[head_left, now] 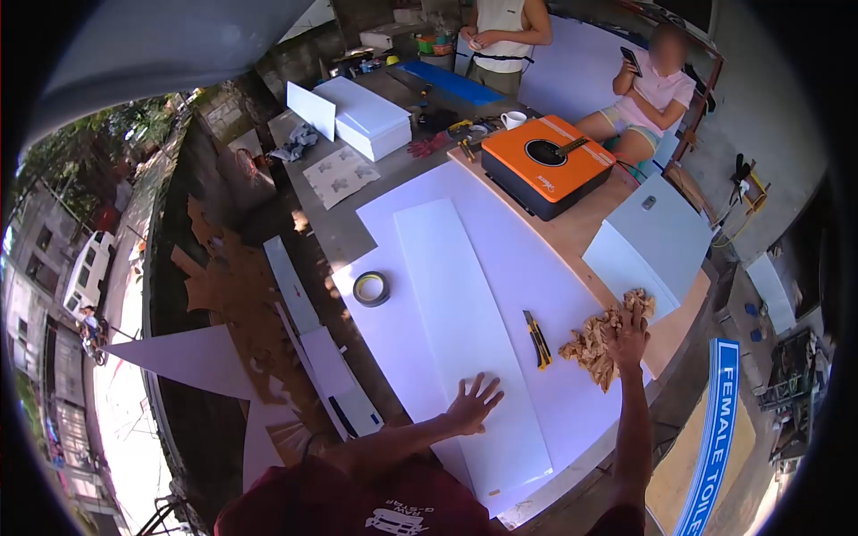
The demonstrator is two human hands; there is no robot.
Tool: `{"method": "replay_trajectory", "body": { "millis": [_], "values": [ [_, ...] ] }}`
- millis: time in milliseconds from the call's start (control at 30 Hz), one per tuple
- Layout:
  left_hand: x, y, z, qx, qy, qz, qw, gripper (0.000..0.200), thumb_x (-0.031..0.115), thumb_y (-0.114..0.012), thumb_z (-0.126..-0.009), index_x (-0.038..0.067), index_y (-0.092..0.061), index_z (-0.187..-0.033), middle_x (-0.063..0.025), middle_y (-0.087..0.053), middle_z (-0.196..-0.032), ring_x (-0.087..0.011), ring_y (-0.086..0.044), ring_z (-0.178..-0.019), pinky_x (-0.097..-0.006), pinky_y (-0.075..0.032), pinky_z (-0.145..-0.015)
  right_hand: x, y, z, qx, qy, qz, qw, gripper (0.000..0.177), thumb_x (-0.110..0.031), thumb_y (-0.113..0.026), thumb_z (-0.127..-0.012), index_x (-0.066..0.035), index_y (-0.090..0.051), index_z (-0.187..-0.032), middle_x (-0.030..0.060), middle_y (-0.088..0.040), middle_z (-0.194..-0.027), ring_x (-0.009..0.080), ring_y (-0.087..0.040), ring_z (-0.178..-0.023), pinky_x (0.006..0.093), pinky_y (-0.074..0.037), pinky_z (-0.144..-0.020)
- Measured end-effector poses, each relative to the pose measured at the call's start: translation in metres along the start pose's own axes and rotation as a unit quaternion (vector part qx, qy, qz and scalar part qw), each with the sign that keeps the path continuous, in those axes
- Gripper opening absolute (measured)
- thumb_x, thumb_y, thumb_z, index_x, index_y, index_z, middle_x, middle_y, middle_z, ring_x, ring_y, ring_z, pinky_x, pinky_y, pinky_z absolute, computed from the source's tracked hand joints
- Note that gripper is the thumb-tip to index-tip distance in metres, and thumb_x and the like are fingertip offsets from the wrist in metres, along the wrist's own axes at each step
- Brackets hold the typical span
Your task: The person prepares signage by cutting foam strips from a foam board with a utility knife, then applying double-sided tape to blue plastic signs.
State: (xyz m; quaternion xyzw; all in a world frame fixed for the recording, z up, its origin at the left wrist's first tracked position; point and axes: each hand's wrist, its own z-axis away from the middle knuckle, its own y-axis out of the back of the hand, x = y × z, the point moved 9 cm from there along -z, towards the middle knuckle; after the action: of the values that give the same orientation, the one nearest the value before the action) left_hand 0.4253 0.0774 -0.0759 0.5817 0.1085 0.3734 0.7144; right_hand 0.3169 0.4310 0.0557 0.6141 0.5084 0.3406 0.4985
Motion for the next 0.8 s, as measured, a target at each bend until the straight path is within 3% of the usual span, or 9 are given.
{"method": "replay_trajectory", "body": {
  "millis": [67, 200, 333, 400, 467, 533, 633, 733, 800],
  "values": [
    [0.005, -0.004, -0.002, 0.013, -0.009, 0.008, 1.000, 0.110, 0.042, -0.087, -0.068, 0.012, -0.029, -0.156, -0.0164, -0.010, -0.165, -0.0472, -0.005, -0.151, -0.0747, -0.027, -0.106, -0.004, -0.014, -0.004, 0.018, -0.005, 0.043, 0.999, 0.048, -0.042, -0.059, -0.092, -0.012, -0.051, -0.129, 0.0169, -0.038, -0.153, 0.0415, -0.043, -0.132, 0.0639, -0.045, -0.092],
    [-0.014, -0.017, -0.005, 0.044, 0.002, 0.006, 0.999, 0.113, 0.045, -0.087, -0.064, 0.012, -0.031, -0.156, -0.0167, -0.011, -0.165, -0.0480, -0.004, -0.151, -0.0754, -0.024, -0.107, 0.015, -0.071, -0.050, -0.179, 0.005, 0.181, 0.967, 0.068, -0.051, -0.055, -0.095, -0.020, -0.037, -0.152, 0.0148, -0.033, -0.157, 0.0403, -0.034, -0.142, 0.0674, -0.042, -0.099],
    [-0.007, -0.022, -0.009, 0.055, -0.011, 0.028, 0.998, 0.113, 0.047, -0.087, -0.061, 0.014, -0.033, -0.155, -0.0169, -0.012, -0.165, -0.0494, -0.003, -0.150, -0.0764, -0.022, -0.107, 0.021, -0.056, -0.058, -0.130, 0.061, -0.174, 0.974, 0.070, -0.023, -0.066, -0.091, -0.003, -0.033, -0.149, 0.0216, -0.033, -0.154, 0.0365, -0.035, -0.144, 0.0482, -0.038, -0.114],
    [-0.008, -0.023, -0.009, 0.045, 0.000, 0.011, 0.999, 0.110, 0.048, -0.087, -0.064, 0.014, -0.034, -0.154, -0.0156, -0.015, -0.165, -0.0494, -0.006, -0.150, -0.0769, -0.020, -0.109, 0.068, -0.080, -0.065, -0.120, 0.018, -0.451, 0.884, 0.078, -0.018, -0.067, -0.091, -0.001, -0.024, -0.154, 0.0253, -0.030, -0.156, 0.0319, -0.038, -0.142, 0.0439, -0.037, -0.115],
    [-0.007, -0.012, -0.002, 0.046, 0.005, -0.003, 0.999, 0.109, 0.046, -0.086, -0.066, 0.014, -0.033, -0.155, -0.0147, -0.015, -0.165, -0.0489, -0.010, -0.149, -0.0753, -0.023, -0.107, 0.041, -0.011, -0.037, -0.039, 0.118, -0.131, 0.984, 0.069, -0.033, -0.065, -0.094, -0.002, -0.039, -0.150, 0.0254, -0.029, -0.158, 0.0377, -0.035, -0.144, 0.0403, -0.036, -0.115],
    [-0.008, -0.008, 0.000, 0.029, 0.004, 0.007, 1.000, 0.107, 0.041, -0.085, -0.069, 0.015, -0.029, -0.157, -0.0127, -0.012, -0.166, -0.0474, -0.009, -0.149, -0.0741, -0.024, -0.107, 0.014, 0.062, 0.007, 0.140, 0.106, -0.092, 0.980, 0.054, -0.033, -0.066, -0.093, -0.006, -0.054, -0.137, 0.0250, -0.054, -0.138, 0.0406, -0.054, -0.127, 0.0448, -0.046, -0.104],
    [-0.008, -0.008, -0.003, 0.010, -0.011, -0.021, 1.000, 0.109, 0.047, -0.085, -0.070, 0.013, -0.028, -0.157, -0.0150, -0.009, -0.166, -0.0526, -0.007, -0.148, -0.0767, -0.023, -0.106, 0.013, 0.099, 0.086, 0.156, -0.068, -0.227, 0.959, 0.026, -0.024, -0.068, -0.091, -0.006, -0.069, -0.110, 0.0097, -0.074, -0.093, 0.0205, -0.070, -0.074, 0.0351, -0.055, -0.070],
    [0.000, 0.001, 0.000, -0.017, -0.027, -0.023, 0.999, 0.127, 0.056, -0.088, -0.059, 0.011, -0.022, -0.158, -0.0179, -0.007, -0.166, -0.0548, -0.005, -0.148, -0.0783, -0.023, -0.105, -0.031, 0.070, 0.202, -0.083, -0.200, -0.364, 0.906, 0.022, -0.026, -0.073, -0.091, -0.004, -0.072, -0.095, 0.0033, -0.069, -0.072, 0.0088, -0.062, -0.064, 0.0261, -0.051, -0.060],
    [0.002, -0.001, 0.002, -0.027, -0.030, -0.042, 0.998, 0.139, 0.061, -0.090, -0.051, 0.010, -0.018, -0.159, -0.0201, -0.005, -0.166, -0.0564, -0.004, -0.147, -0.0801, -0.024, -0.103, -0.063, 0.034, 0.288, -0.160, -0.147, -0.377, 0.901, 0.027, -0.026, -0.083, -0.082, -0.004, -0.071, -0.090, 0.0055, -0.069, -0.072, 0.0131, -0.064, -0.065, 0.0292, -0.053, -0.061]
  ]
}}
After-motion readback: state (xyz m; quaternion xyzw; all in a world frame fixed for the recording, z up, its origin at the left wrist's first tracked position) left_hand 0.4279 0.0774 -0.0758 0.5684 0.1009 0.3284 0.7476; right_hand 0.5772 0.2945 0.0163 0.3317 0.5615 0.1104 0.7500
